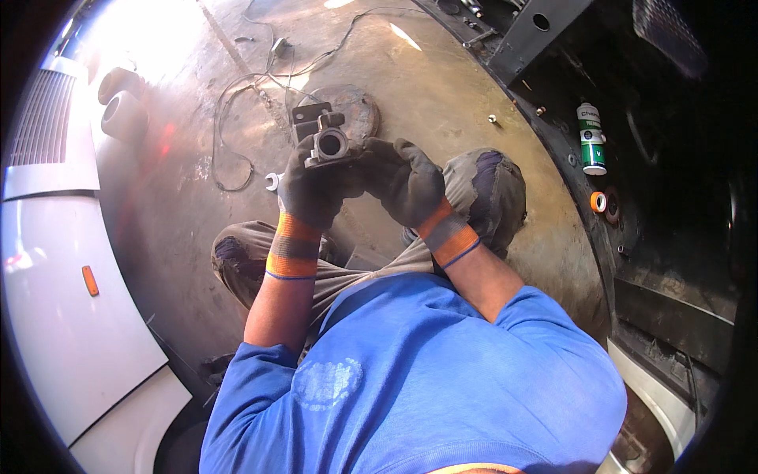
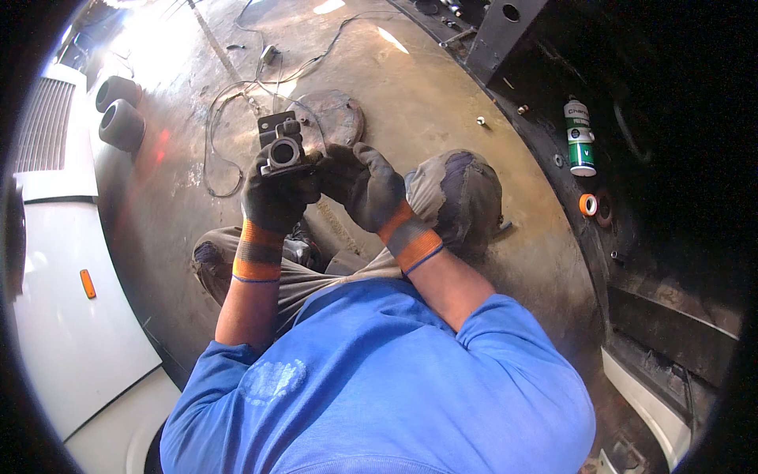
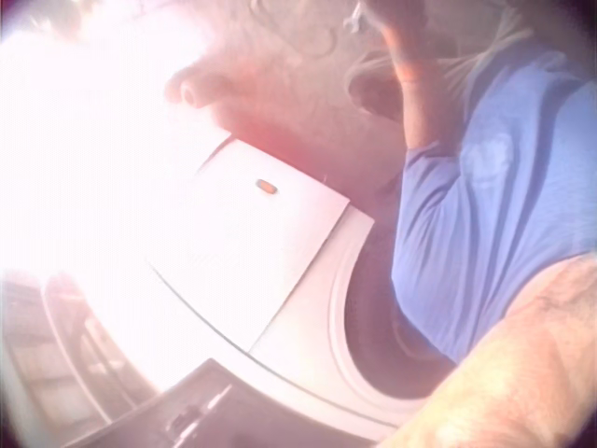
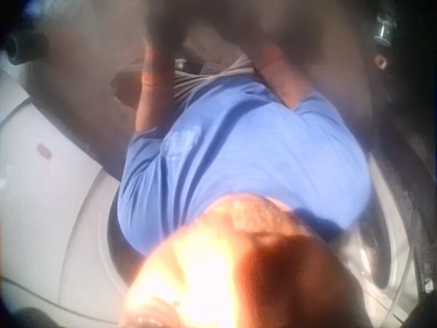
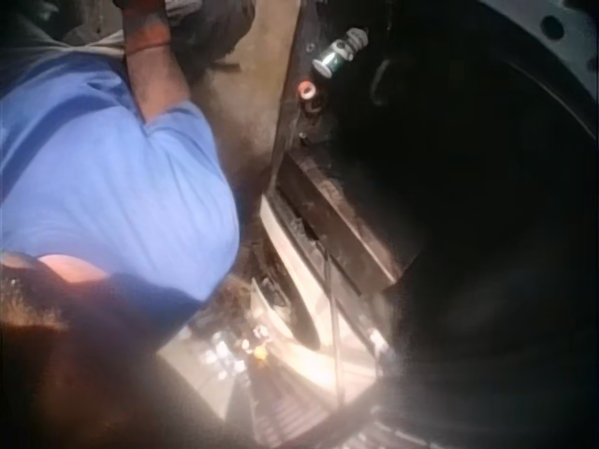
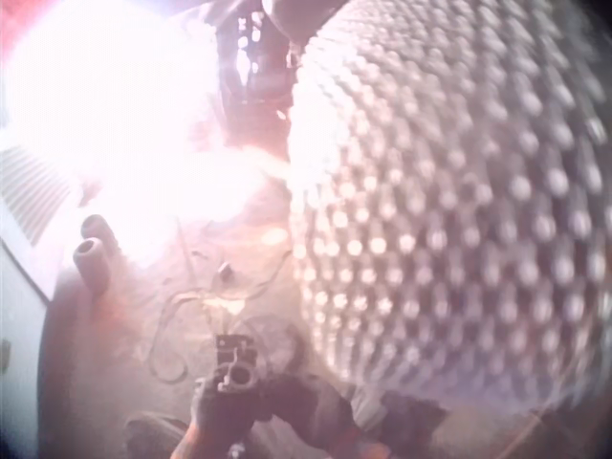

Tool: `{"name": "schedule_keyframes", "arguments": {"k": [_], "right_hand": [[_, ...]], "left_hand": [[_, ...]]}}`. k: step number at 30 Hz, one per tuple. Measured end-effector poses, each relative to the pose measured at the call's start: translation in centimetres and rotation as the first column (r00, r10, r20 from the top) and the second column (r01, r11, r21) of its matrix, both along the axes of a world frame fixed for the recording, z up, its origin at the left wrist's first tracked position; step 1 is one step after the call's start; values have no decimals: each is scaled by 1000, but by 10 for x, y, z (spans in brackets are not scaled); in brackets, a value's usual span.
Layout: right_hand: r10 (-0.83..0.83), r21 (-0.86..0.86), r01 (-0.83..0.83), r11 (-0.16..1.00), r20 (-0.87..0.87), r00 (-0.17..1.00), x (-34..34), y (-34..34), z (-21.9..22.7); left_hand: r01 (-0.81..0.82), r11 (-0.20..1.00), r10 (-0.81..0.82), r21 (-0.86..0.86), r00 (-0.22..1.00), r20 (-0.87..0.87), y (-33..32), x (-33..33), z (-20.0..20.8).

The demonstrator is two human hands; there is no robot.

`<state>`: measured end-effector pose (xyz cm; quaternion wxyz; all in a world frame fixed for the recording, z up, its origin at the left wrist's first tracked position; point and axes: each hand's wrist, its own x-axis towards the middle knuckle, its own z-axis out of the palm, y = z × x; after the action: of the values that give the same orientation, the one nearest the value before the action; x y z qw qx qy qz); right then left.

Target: The person sits on the workshop floor and assembles a mechanical component, likely a brake master cylinder. They insert a cylindrical part into a metal housing, attach a mounting bracket, and then connect a larger metal body to the assembly. The person rotates the assembled unit to inspect the connections.

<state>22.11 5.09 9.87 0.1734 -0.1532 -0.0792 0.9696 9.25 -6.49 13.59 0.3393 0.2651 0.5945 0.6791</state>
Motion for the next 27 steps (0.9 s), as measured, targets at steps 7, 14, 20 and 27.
{"name": "schedule_keyframes", "arguments": {"k": [7,14,20,27], "right_hand": [[3,158,-6,987,16,1000,-3,5,8],[139,478,-128,869,14,990,15,7,32],[-182,571,70,818,143,973,62,21,56],[-300,472,198,859,151,942,114,44,77]], "left_hand": [[118,993,-120,-24,960,-255,-5,-8,-8],[174,982,-187,-74,847,-498,0,33,-12],[229,944,-331,-239,639,-695,10,62,0],[377,926,-325,-2,796,-511,-2,89,37]]}}
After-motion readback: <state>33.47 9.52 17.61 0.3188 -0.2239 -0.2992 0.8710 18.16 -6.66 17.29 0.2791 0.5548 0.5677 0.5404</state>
